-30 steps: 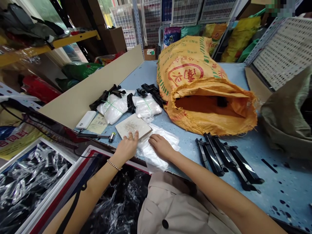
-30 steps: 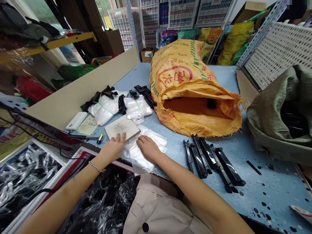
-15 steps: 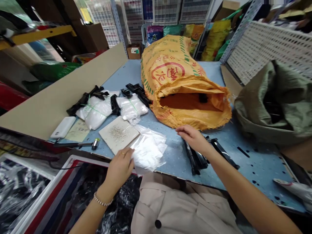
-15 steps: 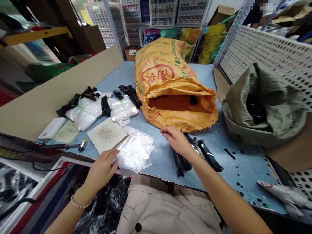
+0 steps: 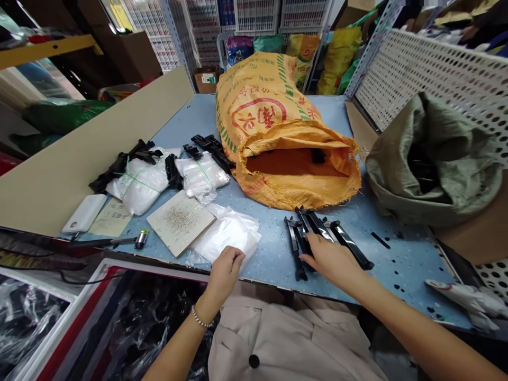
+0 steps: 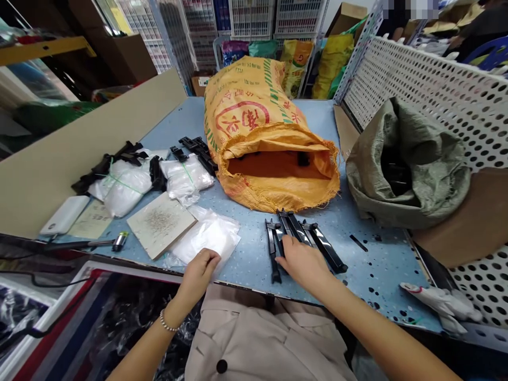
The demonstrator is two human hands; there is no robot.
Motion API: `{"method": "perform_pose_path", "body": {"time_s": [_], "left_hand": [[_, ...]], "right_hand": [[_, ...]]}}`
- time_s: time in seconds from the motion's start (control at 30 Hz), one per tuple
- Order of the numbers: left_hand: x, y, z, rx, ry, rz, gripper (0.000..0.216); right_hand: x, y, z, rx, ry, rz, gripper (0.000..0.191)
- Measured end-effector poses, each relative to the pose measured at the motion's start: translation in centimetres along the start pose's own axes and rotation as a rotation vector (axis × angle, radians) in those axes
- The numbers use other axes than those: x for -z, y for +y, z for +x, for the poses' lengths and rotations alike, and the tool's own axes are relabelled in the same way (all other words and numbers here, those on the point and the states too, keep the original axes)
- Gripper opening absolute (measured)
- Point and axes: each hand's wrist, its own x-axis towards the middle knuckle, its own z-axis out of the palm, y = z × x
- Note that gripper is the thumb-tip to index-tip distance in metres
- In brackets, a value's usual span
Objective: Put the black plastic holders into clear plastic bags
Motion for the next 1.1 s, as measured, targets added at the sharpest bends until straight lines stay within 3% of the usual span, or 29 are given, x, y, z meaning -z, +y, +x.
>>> {"method": "perform_pose_path", "body": {"time_s": [0.13,0.2,0.3,0.43,0.53,0.6,0.67,0.8,0.87,0.97,1.03,1.1], "left_hand": [[-0.3,-0.5,-0.1,0.076,0.008,-0.086,0.015],[-0.1,-0.9,-0.2,0.068,0.018,-0.123,0.021],[0.3,-1.1,-1.0,-0.049,0.032,0.035,0.037],[0.4,-1.1,-2.2,-0.209,0.073,0.292,0.020],[0.5,-1.2,-1.6,-0.082,0.080,0.157,0.014],[0.7,-1.2,-0.6,0.090,0.079,-0.067,0.017],[0.9,-1.0,0.5,0.233,0.033,-0.311,0.025],[1.3,-0.3,1.6,0.333,-0.154,-0.636,0.031],[1.3,0.2,1.8,0.351,-0.116,-0.643,0.029],[0.8,1.0,2.0,0.334,0.042,-0.472,0.030],[0.2,1.5,2.1,0.293,0.091,-0.346,0.027],[-0.3,1.8,2.1,0.248,0.062,-0.336,0.021]], "right_hand": [[-0.9,-0.8,0.0,-0.003,0.010,0.053,0.050],[-1.0,-0.9,0.1,-0.010,0.004,0.054,0.051],[-1.0,-1.2,0.0,-0.020,-0.036,0.048,0.048],[-1.0,-1.7,-0.1,-0.036,-0.088,0.075,0.052],[-1.2,-1.6,0.2,-0.040,-0.071,0.193,0.048],[-1.4,-1.3,0.5,-0.038,-0.039,0.426,0.045],[-1.7,-1.4,0.7,-0.026,-0.035,0.802,0.042],[-1.8,-2.9,0.0,-0.005,-0.202,1.597,0.042],[-1.7,-4.4,-0.6,-0.022,-0.319,1.837,0.041],[-1.6,-6.9,-1.1,-0.030,-0.455,2.025,0.039],[-1.8,-8.3,-0.7,-0.003,-0.478,2.077,0.038],[-2.2,-9.1,0.0,-0.003,-0.430,2.102,0.036]]}}
